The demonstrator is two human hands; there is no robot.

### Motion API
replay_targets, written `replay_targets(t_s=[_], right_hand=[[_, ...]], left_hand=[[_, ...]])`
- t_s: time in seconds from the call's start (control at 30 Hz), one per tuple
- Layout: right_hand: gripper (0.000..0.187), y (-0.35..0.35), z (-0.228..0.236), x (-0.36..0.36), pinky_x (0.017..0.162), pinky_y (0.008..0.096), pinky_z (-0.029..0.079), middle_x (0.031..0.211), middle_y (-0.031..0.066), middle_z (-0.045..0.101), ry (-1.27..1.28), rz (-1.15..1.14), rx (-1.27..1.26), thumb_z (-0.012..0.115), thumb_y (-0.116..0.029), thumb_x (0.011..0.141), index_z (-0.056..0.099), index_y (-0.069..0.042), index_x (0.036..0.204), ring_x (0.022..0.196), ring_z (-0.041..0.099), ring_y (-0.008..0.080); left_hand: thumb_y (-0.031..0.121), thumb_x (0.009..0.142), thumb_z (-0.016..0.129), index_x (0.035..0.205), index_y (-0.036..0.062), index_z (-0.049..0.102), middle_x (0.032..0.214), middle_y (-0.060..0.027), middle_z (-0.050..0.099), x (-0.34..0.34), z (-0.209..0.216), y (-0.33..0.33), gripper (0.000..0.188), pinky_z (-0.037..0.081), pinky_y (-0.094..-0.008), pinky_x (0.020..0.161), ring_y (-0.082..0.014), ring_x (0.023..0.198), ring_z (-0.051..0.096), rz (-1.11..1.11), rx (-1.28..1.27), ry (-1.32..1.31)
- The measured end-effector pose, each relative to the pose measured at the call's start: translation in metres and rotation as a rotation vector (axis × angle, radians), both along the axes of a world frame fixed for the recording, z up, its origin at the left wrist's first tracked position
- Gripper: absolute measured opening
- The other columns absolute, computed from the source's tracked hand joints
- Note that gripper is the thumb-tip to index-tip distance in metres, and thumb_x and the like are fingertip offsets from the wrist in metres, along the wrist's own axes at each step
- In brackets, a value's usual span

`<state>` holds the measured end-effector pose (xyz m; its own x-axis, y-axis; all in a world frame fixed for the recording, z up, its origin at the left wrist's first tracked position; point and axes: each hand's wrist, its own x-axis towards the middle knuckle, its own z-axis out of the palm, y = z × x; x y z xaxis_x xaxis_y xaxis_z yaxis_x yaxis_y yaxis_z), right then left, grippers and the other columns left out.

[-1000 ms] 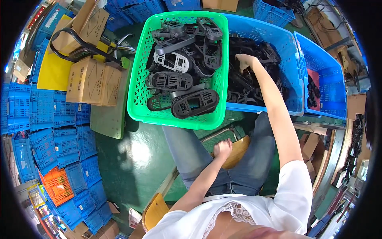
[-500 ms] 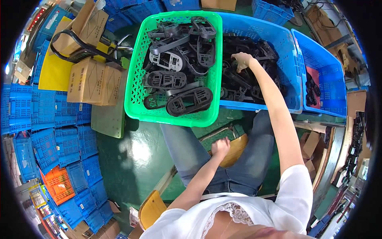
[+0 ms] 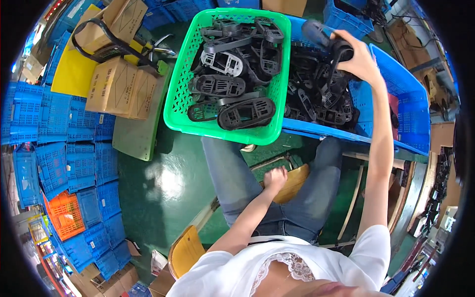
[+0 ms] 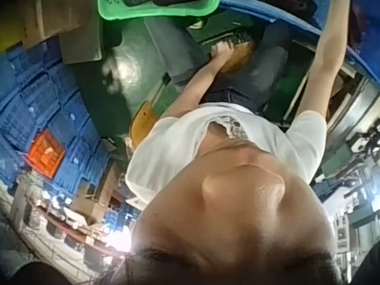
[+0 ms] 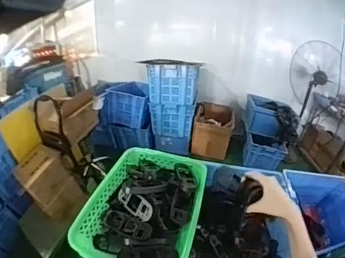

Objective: Operating a manual press machine to process black plastic parts and then sorting them into a green basket for bagging.

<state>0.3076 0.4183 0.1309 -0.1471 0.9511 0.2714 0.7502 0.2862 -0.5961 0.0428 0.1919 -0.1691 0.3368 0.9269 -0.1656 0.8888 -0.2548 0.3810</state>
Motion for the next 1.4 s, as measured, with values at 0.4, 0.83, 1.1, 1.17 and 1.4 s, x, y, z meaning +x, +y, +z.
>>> replay_targets(t_s=[0.4,0.83,1.1,1.17,1.4], right_hand=[[0.073,0.009,0.003,-0.203,0.08,0.0375,0.043,0.104,0.0072,0.047,-0.174,0.317,0.081,0.073,-0.006,0.051,0.042,-0.012,0.118,0.098,0.049,0.0268],[0.035,0.023,-0.016,-0.082,0.092,0.0314,0.036,0.112,0.0043,0.053,0.298,0.174,0.141,0.064,-0.011,0.076,0.054,-0.006,0.109,0.105,0.048,0.014],[0.117,0.001,-0.207,-0.027,0.106,0.0342,0.015,0.139,0.0231,0.01,0.068,0.216,-0.415,0.076,-0.045,0.056,0.003,0.005,0.133,0.13,0.011,0.0287],[0.124,-0.003,-0.211,-0.056,0.106,0.0338,0.016,0.139,0.0233,0.011,0.023,0.274,-0.613,0.073,-0.054,0.054,-0.003,0.004,0.133,0.13,0.013,0.0295],[0.121,0.017,-0.23,-0.061,0.103,0.0347,0.024,0.135,0.0285,0.018,-0.059,0.305,-0.596,0.068,-0.06,0.056,0.005,0.011,0.131,0.126,0.023,0.0316]], left_hand=[[0.029,0.083,0.04,0.056,0.0088,0.06,0.057,-0.013,0.06,0.007,0.004,0.0,0.039,0.049,-0.0395,0.049,-0.0287,0.049,0.059,0.026,-0.083,-0.011],[0.029,0.085,0.038,0.062,0.0084,0.061,0.062,-0.014,0.061,0.001,0.009,0.006,0.038,0.049,-0.0403,0.053,-0.0291,0.056,0.061,0.03,-0.21,0.01],[0.028,0.084,0.039,0.062,0.0092,0.061,0.062,-0.0131,0.061,0.011,0.009,0.004,0.036,0.049,-0.0393,0.051,-0.0279,0.055,0.061,-0.015,-0.199,0.046],[0.027,0.084,0.039,0.062,0.0093,0.061,0.062,-0.0129,0.061,0.004,0.002,0.002,0.036,0.049,-0.0393,0.05,-0.0276,0.055,0.06,-0.018,-0.128,0.0],[0.027,0.083,0.041,0.061,0.0089,0.06,0.06,-0.0119,0.061,0.004,0.002,0.003,0.034,0.048,-0.0389,0.049,-0.0272,0.053,0.06,-0.006,-0.117,0.04]])
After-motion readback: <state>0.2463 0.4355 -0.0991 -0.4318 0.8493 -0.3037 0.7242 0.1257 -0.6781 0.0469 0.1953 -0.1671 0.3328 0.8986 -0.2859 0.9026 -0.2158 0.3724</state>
